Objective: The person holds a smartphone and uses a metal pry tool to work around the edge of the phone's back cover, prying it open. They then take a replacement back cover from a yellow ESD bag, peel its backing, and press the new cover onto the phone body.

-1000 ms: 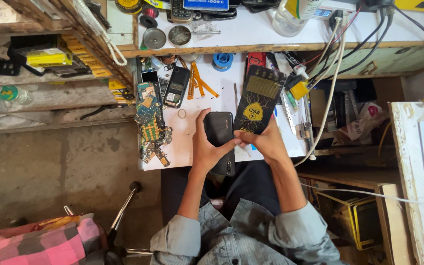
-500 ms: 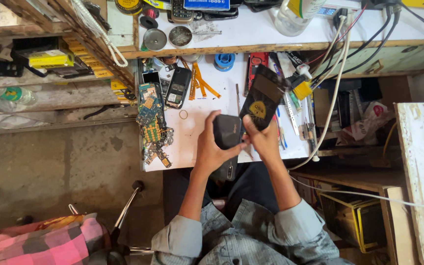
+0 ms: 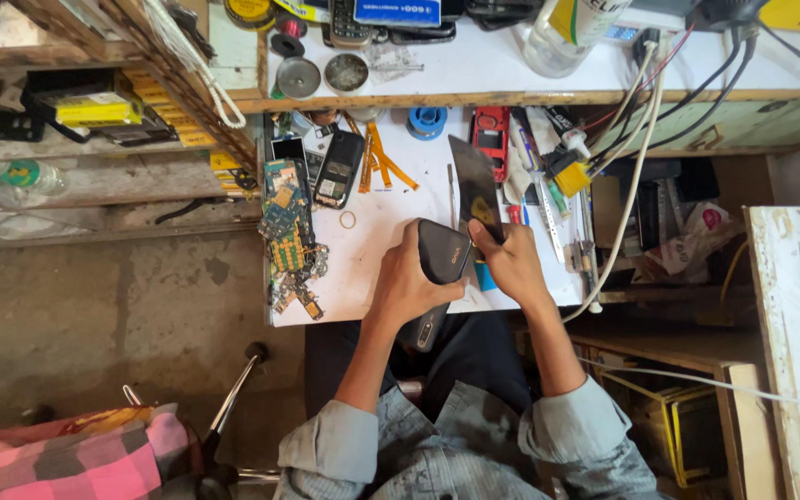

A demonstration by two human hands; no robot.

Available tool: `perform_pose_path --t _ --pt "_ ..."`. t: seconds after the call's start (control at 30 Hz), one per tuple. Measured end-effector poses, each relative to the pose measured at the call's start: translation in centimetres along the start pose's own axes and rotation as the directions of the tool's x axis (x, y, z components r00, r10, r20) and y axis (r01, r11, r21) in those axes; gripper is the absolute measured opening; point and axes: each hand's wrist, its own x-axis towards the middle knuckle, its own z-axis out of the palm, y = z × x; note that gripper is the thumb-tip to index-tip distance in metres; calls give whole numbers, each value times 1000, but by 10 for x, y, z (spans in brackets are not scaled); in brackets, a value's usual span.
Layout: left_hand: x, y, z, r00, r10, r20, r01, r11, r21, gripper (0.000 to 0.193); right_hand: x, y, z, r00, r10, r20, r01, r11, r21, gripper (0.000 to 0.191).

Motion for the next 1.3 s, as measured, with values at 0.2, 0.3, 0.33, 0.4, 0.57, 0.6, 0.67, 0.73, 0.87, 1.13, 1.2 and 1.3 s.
perform_pose_path --t 0.2,0.3,0.33,0.4,0.57,0.6,0.67,0.73,0.87,1.13,1.2,1.3 --pt "5 7 -7 990 61 128 -85 977 196 97 3 10 1 998 57 -21 -59 984 -169 40" --pt "5 9 -7 982 95 162 -132 961 242 101 7 18 4 998 52 -24 -56 969 -242 42" --pt "4 9 -6 982 102 161 -139 961 240 103 7 20 5 998 59 -18 -62 961 -270 43" --pt "5 9 -8 978 103 183 -152 946 285 106 8 24 9 997 50 -50 -63 953 -296 45" --pt "12 9 -14 959 62 278 -164 918 360 110 2 27 16 988 9 -156 -44 974 -222 43" --pt "15 8 -15 954 85 286 -195 903 382 112 0 26 16 986 14 -163 -47 979 -198 44" --pt "20 6 -19 950 119 289 -239 873 425 112 -2 23 17 980 114 -162 -133 985 -109 48" --pt "22 4 -24 951 139 275 -260 843 470 108 -5 19 19 947 296 -121 -296 955 23 51" --pt "15 -1 -23 963 240 122 -268 812 519 90 -12 15 25 923 379 -70 -343 890 299 29" --pt "8 -18 -15 950 313 12 -277 822 497 91 -5 33 28 990 66 -127 -80 991 -108 32" --pt "11 -22 -16 951 310 9 -273 825 495 93 -4 35 31 990 98 -97 -103 993 -48 33" --pt "13 -23 -16 958 286 -6 -248 840 482 94 -16 40 32 988 147 -37 -150 986 -77 36"
